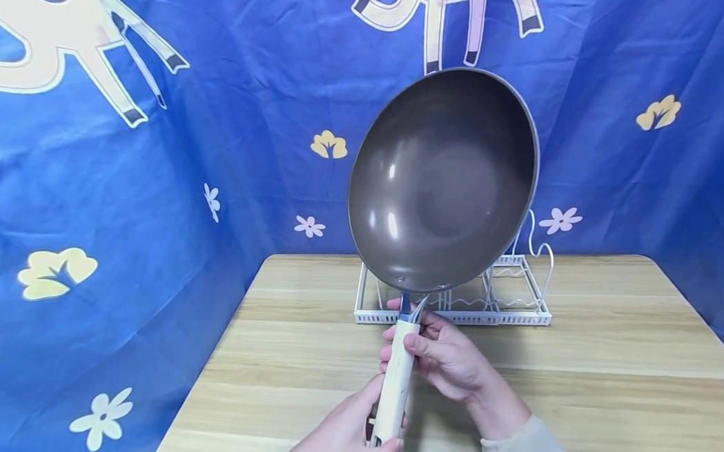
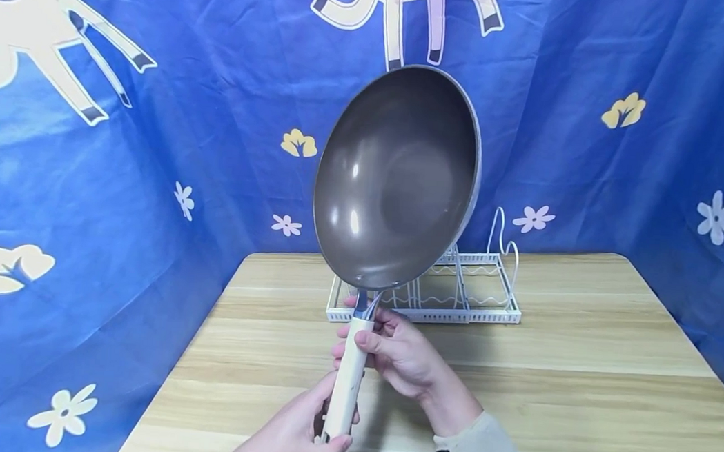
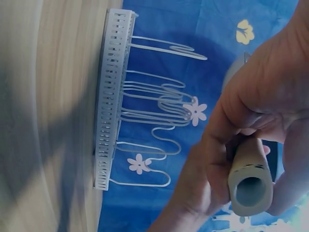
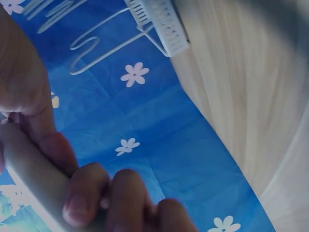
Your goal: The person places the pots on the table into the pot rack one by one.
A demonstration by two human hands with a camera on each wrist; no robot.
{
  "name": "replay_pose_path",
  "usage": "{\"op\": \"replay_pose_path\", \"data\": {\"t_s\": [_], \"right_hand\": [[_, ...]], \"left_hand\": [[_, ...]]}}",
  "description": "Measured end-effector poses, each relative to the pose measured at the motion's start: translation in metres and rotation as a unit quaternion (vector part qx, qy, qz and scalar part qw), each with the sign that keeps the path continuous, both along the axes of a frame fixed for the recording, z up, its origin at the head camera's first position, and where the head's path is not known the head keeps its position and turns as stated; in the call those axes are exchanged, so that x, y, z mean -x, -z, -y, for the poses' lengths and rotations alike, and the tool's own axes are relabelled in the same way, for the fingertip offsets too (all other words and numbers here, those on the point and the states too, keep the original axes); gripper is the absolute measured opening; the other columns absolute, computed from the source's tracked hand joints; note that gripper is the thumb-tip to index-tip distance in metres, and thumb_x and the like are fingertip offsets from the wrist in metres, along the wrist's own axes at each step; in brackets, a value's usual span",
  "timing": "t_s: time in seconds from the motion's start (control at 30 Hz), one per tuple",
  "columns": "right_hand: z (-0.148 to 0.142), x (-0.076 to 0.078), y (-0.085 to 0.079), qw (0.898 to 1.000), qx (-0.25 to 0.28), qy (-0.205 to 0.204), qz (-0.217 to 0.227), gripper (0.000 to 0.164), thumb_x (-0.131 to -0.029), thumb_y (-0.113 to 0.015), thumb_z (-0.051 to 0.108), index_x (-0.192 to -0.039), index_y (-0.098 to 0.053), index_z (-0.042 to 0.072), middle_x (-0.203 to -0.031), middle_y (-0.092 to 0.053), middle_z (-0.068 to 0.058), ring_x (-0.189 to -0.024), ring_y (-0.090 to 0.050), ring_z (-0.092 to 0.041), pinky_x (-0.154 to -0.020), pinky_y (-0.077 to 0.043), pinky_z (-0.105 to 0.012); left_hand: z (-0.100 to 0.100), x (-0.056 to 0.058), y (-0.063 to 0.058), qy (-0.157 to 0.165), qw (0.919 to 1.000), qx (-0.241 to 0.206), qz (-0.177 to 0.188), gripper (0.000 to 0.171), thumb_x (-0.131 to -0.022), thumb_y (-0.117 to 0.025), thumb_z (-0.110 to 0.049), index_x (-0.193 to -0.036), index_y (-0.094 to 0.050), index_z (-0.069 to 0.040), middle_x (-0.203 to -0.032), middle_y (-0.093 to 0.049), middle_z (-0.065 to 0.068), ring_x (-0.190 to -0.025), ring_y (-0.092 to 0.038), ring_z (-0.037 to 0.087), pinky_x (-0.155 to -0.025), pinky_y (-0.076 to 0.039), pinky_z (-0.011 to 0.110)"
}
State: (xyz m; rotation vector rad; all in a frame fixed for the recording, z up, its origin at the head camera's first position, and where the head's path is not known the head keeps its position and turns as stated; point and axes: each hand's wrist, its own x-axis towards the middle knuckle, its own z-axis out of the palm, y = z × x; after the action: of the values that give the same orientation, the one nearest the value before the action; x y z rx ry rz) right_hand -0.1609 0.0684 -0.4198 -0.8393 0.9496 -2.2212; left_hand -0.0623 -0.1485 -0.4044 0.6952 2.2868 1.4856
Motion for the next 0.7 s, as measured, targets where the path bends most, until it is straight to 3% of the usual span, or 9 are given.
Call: {"op": "replay_pose_path", "data": {"t_s": [0.2,0.37,0.7], "right_hand": [[-0.006,-0.006,-0.007,0.994,-0.068,0.087,-0.021,0.051,-0.106,-0.063,0.002,-0.154,-0.055,0.017,-0.121,-0.076,-0.002,-0.107,-0.081,-0.018,-0.1,-0.064,-0.038],[-0.008,-0.012,-0.014,0.984,-0.118,0.134,-0.019,0.054,-0.103,-0.069,0.004,-0.155,-0.054,0.013,-0.117,-0.076,-0.001,-0.104,-0.081,-0.018,-0.099,-0.065,-0.037],[-0.004,-0.021,-0.024,0.955,-0.202,0.217,-0.007,0.067,-0.101,-0.073,0.006,-0.159,-0.043,-0.005,-0.114,-0.076,-0.001,-0.099,-0.081,-0.016,-0.097,-0.065,-0.035]], "left_hand": [[-0.002,0.006,0.006,0.009,0.9995,0.003,-0.031,0.058,-0.096,-0.076,-0.01,-0.145,-0.05,-0.029,-0.109,-0.069,-0.003,-0.097,-0.067,0.0,-0.083,-0.061,0.022],[-0.005,0.007,0.009,0.012,0.9993,-0.012,-0.034,0.055,-0.1,-0.078,-0.017,-0.145,-0.05,-0.03,-0.115,-0.071,0.001,-0.102,-0.068,0.001,-0.088,-0.064,0.025],[-0.004,0.009,0.013,0.008,0.9992,-0.008,-0.037,0.075,-0.102,-0.076,-0.027,-0.166,-0.037,-0.031,-0.139,-0.071,0.002,-0.113,-0.068,0.006,-0.093,-0.064,0.027]]}}
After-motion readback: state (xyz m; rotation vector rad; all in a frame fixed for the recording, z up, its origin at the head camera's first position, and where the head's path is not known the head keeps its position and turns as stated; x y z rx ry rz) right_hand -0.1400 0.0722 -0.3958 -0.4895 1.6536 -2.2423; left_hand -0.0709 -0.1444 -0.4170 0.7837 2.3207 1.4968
